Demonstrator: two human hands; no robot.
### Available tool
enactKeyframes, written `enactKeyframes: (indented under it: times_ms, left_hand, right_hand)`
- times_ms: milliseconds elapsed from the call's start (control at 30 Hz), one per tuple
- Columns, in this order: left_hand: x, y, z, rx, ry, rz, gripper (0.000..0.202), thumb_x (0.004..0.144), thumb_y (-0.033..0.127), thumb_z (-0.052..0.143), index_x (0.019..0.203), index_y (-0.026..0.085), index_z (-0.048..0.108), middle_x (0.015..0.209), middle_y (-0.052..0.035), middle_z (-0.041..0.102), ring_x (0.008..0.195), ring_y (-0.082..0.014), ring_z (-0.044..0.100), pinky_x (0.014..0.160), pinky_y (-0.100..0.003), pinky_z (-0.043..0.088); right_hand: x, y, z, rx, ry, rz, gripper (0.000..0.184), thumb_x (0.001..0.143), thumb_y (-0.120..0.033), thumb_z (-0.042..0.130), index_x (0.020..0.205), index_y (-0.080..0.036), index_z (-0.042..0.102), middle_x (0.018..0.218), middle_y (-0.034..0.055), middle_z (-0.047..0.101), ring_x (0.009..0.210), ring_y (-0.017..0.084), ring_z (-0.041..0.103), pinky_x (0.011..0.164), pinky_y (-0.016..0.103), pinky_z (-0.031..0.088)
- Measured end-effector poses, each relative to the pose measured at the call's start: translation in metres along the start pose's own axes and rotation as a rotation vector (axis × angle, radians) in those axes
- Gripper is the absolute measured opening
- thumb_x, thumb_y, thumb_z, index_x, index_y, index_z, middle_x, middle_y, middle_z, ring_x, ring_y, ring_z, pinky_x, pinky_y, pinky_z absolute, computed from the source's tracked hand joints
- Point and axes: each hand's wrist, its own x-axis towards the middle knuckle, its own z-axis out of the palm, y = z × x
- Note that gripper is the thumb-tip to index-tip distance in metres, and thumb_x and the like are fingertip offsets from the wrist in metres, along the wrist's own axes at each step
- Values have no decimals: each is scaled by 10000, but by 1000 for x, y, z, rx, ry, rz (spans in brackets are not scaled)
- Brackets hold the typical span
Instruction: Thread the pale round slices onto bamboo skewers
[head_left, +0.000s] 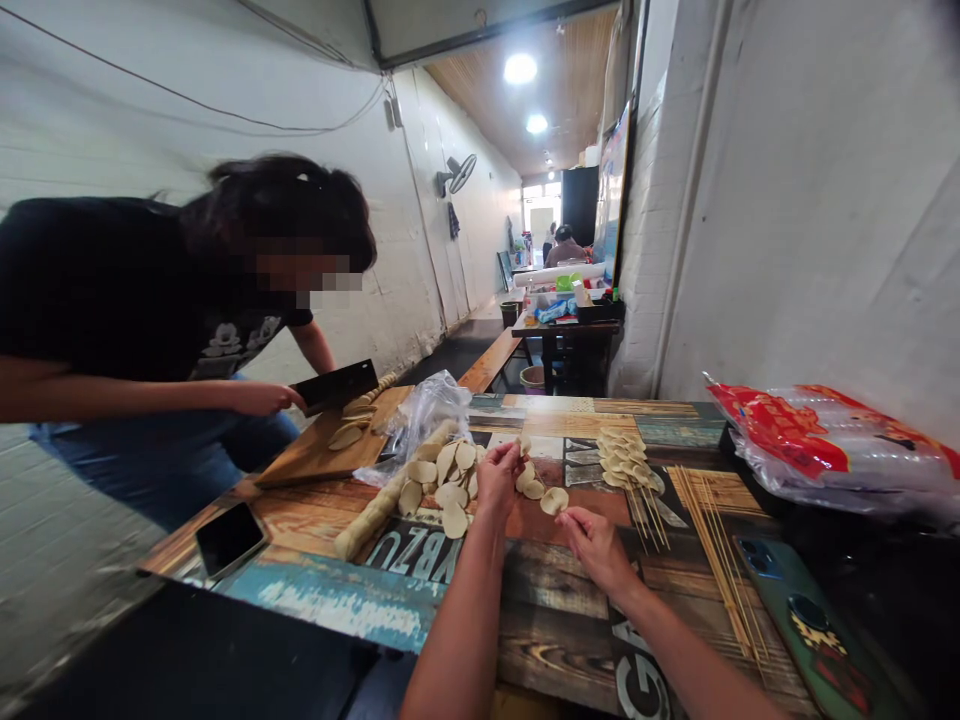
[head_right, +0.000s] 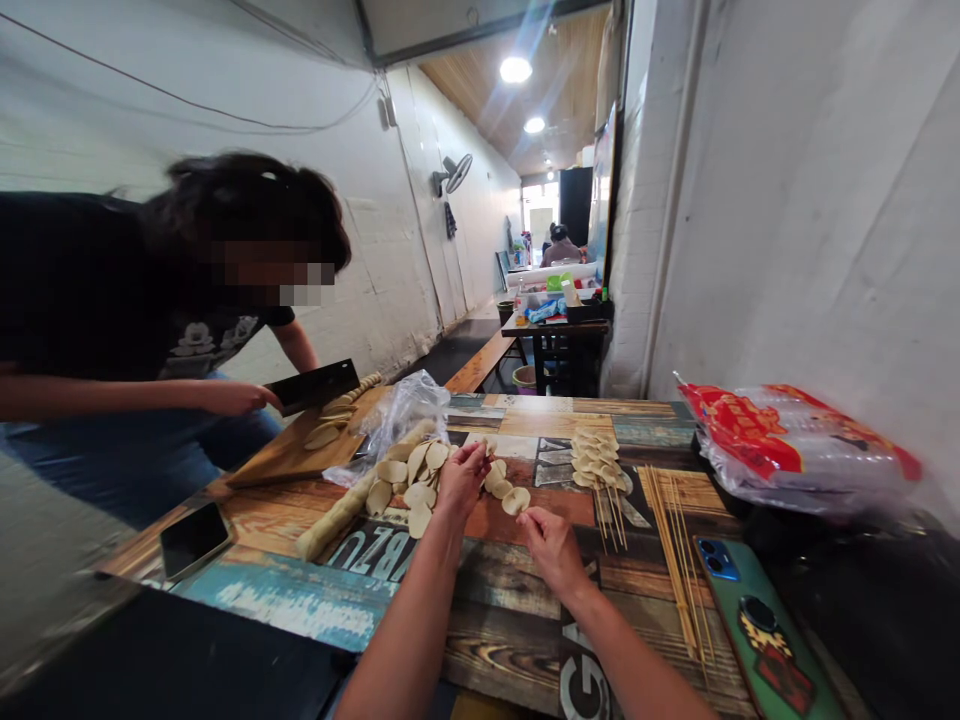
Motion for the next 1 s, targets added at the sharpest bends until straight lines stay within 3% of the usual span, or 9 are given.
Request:
enactKeyframes:
  times_ms: [167, 333, 600, 733, 900, 1000]
  left_hand:
    - [0, 0, 1, -68, 20, -21, 472, 454, 343, 893, 796, 138, 639, 719, -8, 672, 598, -91, 609, 610, -220, 443]
    - [-1, -2, 1, -103, 5, -49, 393, 505, 294, 886, 779, 136, 653, 709, -13, 675, 615, -91, 613, 618, -212, 446]
    - [0, 0, -3, -160, 29, -135, 236, 598, 199, 830, 766, 151, 670, 723, 2, 676, 630, -80, 609, 617, -191, 447]
    - [1, -2, -3, -200, 42, -117, 236, 597, 196, 833, 761, 155, 668, 737, 1, 680, 649, -86, 618, 652, -203, 466]
    - [2, -4, -2, -233, 69, -74, 296, 546, 212, 862, 771, 153, 678, 742, -16, 687, 655, -95, 622, 636, -204, 463]
    - [1, -6, -1, -227, 82, -38, 321, 534, 235, 867, 782, 151, 681, 762, -23, 694, 673, -104, 630, 667, -223, 478]
  right_hand:
    - [0, -3, -2, -10, -13, -12, 383, 859, -464, 436, 710, -172, 634, 482, -45, 413, 465, 116, 383, 459, 223, 290]
    - [-3, -10, -4, -44, -38, -56, 386, 882, -453, 398, 638, -191, 544, 497, -44, 403, 481, 115, 380, 485, 230, 296]
    - [-5, -10, -1, -50, -72, -58, 383, 889, -445, 385, 635, -197, 529, 493, -38, 420, 475, 120, 393, 486, 235, 299]
    - [-6, -10, 1, -41, -81, -55, 365, 884, -431, 394, 664, -191, 558, 477, -43, 418, 462, 118, 387, 477, 233, 298]
    - [-7, -11, 4, -38, -97, -56, 373, 878, -429, 387, 602, -204, 497, 473, -42, 421, 453, 110, 389, 480, 232, 298]
    - [-8, -10, 5, -16, -112, -6, 382, 877, -452, 380, 681, -186, 574, 463, -47, 426, 434, 112, 397, 463, 231, 293]
